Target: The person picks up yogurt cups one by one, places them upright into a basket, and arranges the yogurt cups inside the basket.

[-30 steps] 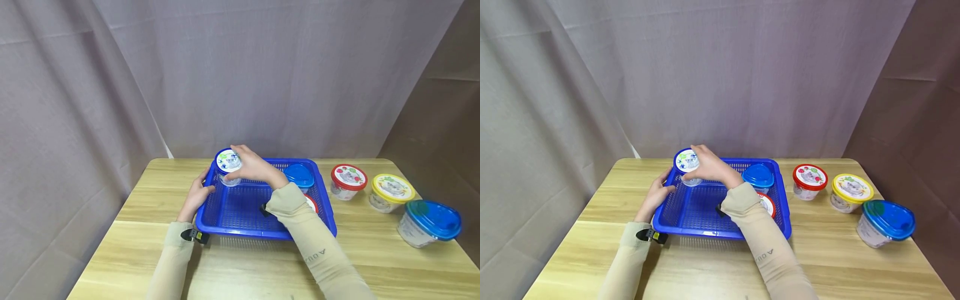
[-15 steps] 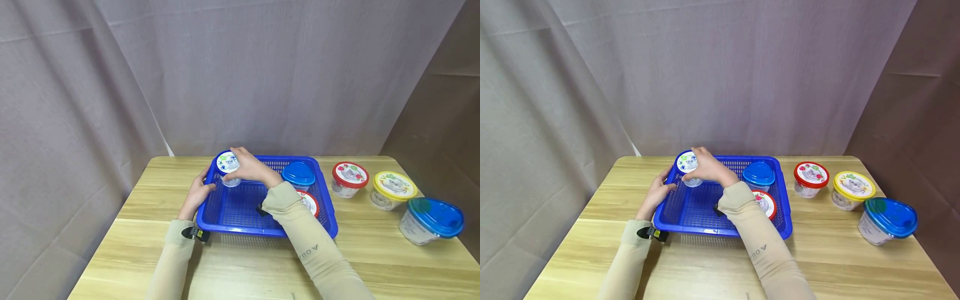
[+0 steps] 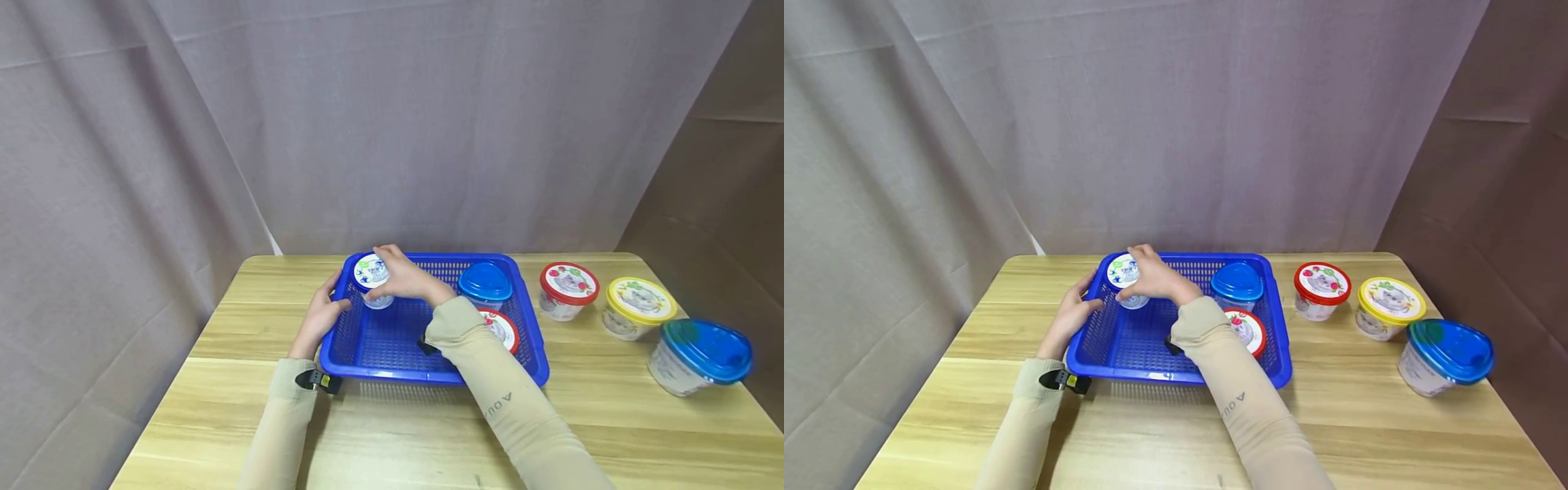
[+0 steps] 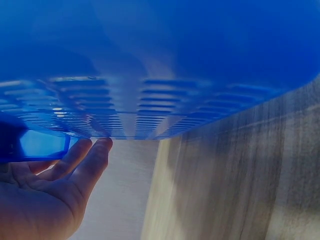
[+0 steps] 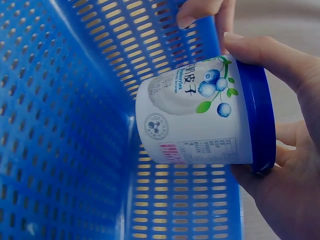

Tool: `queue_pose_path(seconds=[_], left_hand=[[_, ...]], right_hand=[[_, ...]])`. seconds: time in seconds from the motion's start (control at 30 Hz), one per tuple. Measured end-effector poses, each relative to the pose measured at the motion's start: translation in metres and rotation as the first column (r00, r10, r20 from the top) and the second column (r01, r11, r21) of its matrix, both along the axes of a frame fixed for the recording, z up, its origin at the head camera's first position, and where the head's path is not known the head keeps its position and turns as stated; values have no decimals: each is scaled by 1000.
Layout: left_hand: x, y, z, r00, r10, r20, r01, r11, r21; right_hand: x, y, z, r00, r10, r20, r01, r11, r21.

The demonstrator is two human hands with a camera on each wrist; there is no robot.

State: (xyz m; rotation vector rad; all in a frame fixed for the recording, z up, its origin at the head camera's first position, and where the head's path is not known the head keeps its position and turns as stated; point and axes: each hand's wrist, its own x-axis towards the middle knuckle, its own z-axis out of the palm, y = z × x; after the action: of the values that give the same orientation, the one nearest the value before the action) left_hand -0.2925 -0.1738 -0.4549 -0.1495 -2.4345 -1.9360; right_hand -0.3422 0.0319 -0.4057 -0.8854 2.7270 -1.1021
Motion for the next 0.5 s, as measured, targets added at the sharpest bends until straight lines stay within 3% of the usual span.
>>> queue_pose_path(seconds=[0.2, 0.5], left_hand=[[-1, 0, -5, 1000, 19, -16, -19, 1000, -2], [-2, 0, -4, 1000, -2, -21, 2, 1000, 10]], right_hand=[[-2, -1, -6, 1000, -8, 0, 8, 1000, 2], [-7, -1, -18, 1000, 13, 12, -13, 998, 62]])
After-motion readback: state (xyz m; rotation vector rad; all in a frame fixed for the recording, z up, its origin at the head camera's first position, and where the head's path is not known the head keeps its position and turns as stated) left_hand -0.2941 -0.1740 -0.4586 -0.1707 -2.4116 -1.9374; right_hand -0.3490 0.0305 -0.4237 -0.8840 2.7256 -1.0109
